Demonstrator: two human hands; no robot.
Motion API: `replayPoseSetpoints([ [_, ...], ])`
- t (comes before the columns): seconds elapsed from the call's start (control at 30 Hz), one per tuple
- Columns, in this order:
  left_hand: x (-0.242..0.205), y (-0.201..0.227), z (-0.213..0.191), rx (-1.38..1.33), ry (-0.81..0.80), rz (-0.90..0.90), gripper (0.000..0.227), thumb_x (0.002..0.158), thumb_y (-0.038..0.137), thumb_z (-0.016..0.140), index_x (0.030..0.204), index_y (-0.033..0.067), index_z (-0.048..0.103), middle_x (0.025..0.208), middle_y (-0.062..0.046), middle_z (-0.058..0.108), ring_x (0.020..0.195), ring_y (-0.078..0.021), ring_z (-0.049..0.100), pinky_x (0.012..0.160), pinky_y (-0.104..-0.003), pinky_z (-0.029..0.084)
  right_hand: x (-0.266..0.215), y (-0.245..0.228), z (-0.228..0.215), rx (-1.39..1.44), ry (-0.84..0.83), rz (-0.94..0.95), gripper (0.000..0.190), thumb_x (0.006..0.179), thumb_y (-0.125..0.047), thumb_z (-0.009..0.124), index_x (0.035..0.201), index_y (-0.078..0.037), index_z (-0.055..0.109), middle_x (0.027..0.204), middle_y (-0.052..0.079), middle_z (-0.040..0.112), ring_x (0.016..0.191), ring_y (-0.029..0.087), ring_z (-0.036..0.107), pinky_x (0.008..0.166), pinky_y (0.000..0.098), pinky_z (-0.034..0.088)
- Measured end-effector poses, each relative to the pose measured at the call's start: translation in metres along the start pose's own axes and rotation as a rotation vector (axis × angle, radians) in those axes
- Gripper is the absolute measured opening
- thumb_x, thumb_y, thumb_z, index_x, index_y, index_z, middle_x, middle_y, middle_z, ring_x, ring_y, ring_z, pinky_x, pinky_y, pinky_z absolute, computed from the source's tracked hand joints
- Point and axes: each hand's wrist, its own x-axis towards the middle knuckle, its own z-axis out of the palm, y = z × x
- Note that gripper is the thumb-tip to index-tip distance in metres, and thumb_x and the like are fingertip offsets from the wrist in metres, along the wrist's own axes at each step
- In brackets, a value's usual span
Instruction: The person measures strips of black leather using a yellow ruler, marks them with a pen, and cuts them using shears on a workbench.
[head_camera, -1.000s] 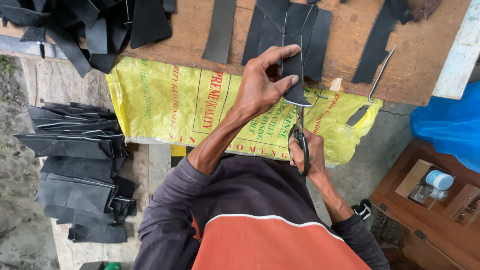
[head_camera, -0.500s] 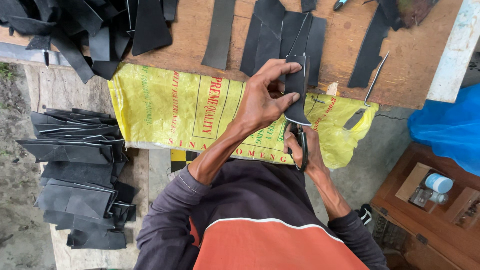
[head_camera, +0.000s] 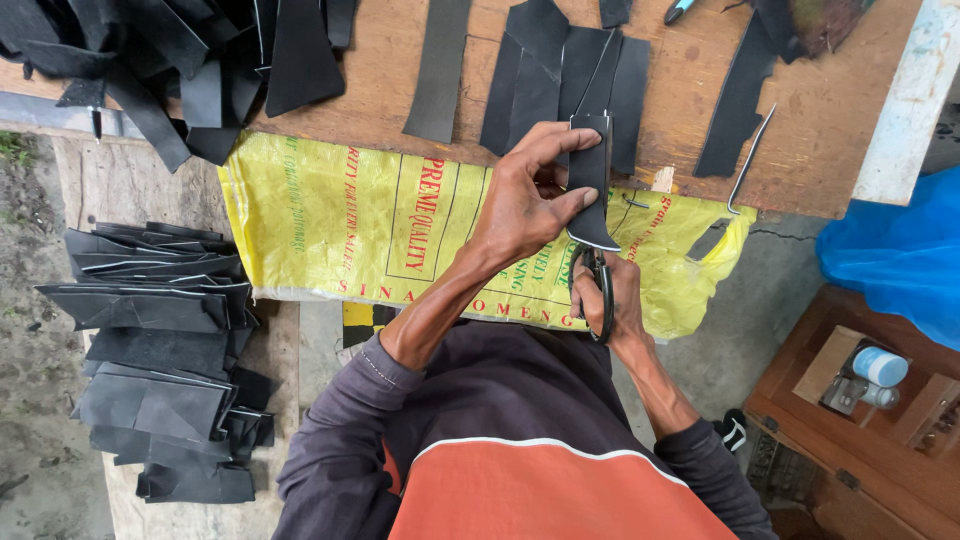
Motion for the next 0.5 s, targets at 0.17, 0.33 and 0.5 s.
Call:
replayPoseSetpoints([
  [0.17, 0.010, 0.005, 0.008, -0.013, -0.021, 0.033, 0.055, 0.080, -0.015, 0.078, 0.131, 0.0034, 0.067, 0.124, -0.001, 0.057, 0.086, -0.0052, 0.054, 0.075, -0.021, 0.052, 0.002, -0.004, -0.002, 0.032, 0.027, -0.046, 0.016, 0.087, -0.010, 0.055, 0.077, 0.001, 0.058, 0.059, 0.006, 0.058, 0.048, 0.014, 0.058, 0.047, 0.0295, 0.048],
  [0.33, 0.036, 0.014, 0.035, 0.004, -0.133, 0.075, 0.055, 0.078, -0.015, 0.078, 0.128, 0.0038, 0.067, 0.124, -0.002, 0.057, 0.081, -0.0053, 0.050, 0.070, -0.021, 0.049, 0.008, -0.006, -0.032, 0.031, 0.132, -0.114, 0.015, 0.087, -0.010, 0.054, 0.077, 0.001, 0.057, 0.060, 0.006, 0.059, 0.049, 0.014, 0.060, 0.048, 0.0294, 0.050],
  [0.5, 0.060, 0.019, 0.060, -0.002, -0.233, 0.140, 0.053, 0.080, -0.014, 0.079, 0.129, 0.0032, 0.066, 0.123, -0.002, 0.060, 0.088, -0.0054, 0.058, 0.074, -0.022, 0.053, 0.014, -0.003, -0.044, -0.003, 0.247, -0.108, 0.021, 0.093, -0.014, 0.056, 0.079, 0.001, 0.061, 0.054, 0.006, 0.059, 0.043, 0.015, 0.058, 0.044, 0.0299, 0.047],
])
